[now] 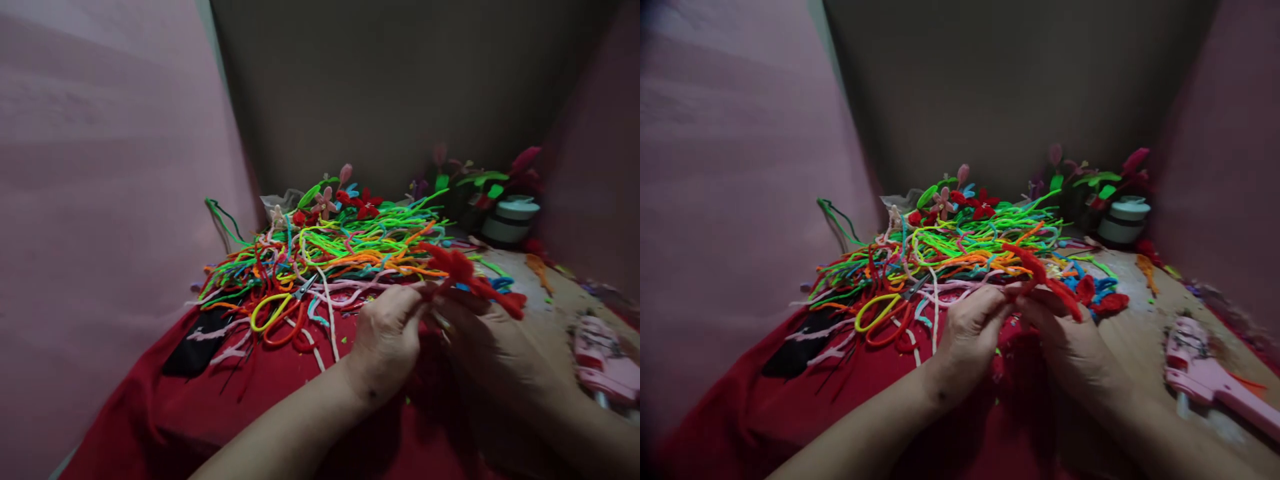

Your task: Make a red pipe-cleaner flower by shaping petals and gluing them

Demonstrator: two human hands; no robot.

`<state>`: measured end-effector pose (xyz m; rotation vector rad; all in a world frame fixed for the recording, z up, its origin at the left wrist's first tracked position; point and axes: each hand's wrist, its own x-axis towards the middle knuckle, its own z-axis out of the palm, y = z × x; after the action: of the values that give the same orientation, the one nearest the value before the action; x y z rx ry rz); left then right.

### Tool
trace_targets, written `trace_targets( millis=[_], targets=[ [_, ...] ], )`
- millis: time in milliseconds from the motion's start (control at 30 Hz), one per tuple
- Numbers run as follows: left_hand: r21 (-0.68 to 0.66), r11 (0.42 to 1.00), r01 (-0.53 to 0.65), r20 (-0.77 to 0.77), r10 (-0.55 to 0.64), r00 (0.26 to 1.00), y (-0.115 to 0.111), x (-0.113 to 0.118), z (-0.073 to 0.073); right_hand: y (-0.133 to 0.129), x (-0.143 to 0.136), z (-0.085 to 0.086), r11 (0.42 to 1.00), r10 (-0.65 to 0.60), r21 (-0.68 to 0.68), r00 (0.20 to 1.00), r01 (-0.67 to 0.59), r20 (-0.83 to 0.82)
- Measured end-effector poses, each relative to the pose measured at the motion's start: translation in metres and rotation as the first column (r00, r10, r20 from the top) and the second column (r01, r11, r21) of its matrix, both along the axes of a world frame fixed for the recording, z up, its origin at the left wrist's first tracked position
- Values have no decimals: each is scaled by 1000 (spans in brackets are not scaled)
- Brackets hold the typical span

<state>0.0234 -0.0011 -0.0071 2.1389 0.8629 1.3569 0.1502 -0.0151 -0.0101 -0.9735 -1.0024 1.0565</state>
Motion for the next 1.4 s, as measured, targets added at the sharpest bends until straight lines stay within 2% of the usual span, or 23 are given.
trace_targets(
  millis=[167, 267, 400, 533, 600, 667, 700, 733, 767, 800, 833, 867, 900, 933, 1000, 1067, 1133, 1200, 1233, 1333, 1400],
  targets=[
    [-273, 958, 85, 167, -40, 985, -1, 0, 11, -3, 3, 5, 996, 93, 5, 989, -93, -117],
    [-448, 871, 201, 281, -76, 957, -3, 0, 17, -3, 5, 2, 990, 128, -39, 982, -135, -142],
    [-632, 684, 365, 440, -72, 895, -3, -1, 19, 0, 7, -4, 982, 171, -41, 963, -184, -209],
    [-686, 428, 588, 591, -143, 794, 2, -7, 17, 3, 7, -8, 956, 264, -50, 920, -291, -291],
    [-704, 314, 637, 615, -178, 768, 4, -10, 17, 3, 7, -8, 934, 328, -35, 892, -356, -311],
    [-725, 250, 642, 607, -207, 767, 4, -12, 19, 2, 6, -7, 923, 363, -9, 878, -385, -313],
    [-740, 257, 622, 581, -221, 783, 4, -12, 20, 2, 6, -6, 925, 361, 0, 880, -380, -309],
    [-755, 310, 578, 528, -234, 816, 3, -11, 21, 3, 6, -6, 931, 350, 5, 887, -366, -303],
    [-759, 415, 502, 441, -241, 865, 1, -10, 21, 3, 6, -7, 938, 333, 10, 894, -346, -299],
    [-722, 568, 396, 321, -233, 918, 0, -8, 20, 4, 5, -8, 945, 317, 13, 900, -328, -298],
    [-614, 741, 270, 183, -199, 963, -1, -7, 18, 4, 5, -9, 952, 298, 18, 907, -306, -299],
    [-436, 888, 145, 48, -138, 989, -2, -5, 15, 5, 5, -10, 959, 276, 21, 913, -283, -301],
    [-222, 974, 42, -70, -58, 996, -2, -4, 11, 5, 4, -12, 965, 257, 24, 918, -263, -302],
    [-13, 999, -34, -162, 31, 986, -3, -3, 8, 5, 4, -13, 969, 242, 25, 923, -246, -301],
    [272, 956, -111, -294, 193, 936, -2, -3, 2, 5, 3, -16, 978, 207, 23, 934, -209, -290],
    [433, 889, -146, -380, 327, 865, -1, -4, -1, 4, 2, -17, 986, 169, 30, 950, -167, -263],
    [544, 827, -141, -420, 414, 808, 1, -5, -2, 3, 2, -16, 991, 134, 45, 968, -127, -211],
    [587, 802, -113, -436, 431, 790, 2, -7, -1, 2, 2, -13, 991, 125, 70, 980, -115, -155],
    [572, 814, -100, -437, 406, 802, 3, -8, -1, 1, 2, -11, 990, 125, 80, 984, -115, -130],
    [423, 904, -58, -375, 234, 897, 4, -9, -3, -3, 1, -4, 994, 98, 59, 995, -96, -29],
    [273, 961, -41, -268, 116, 956, 4, -9, -4, -5, 1, -3, 996, 81, 20, 997, -82, 15]
  ],
)
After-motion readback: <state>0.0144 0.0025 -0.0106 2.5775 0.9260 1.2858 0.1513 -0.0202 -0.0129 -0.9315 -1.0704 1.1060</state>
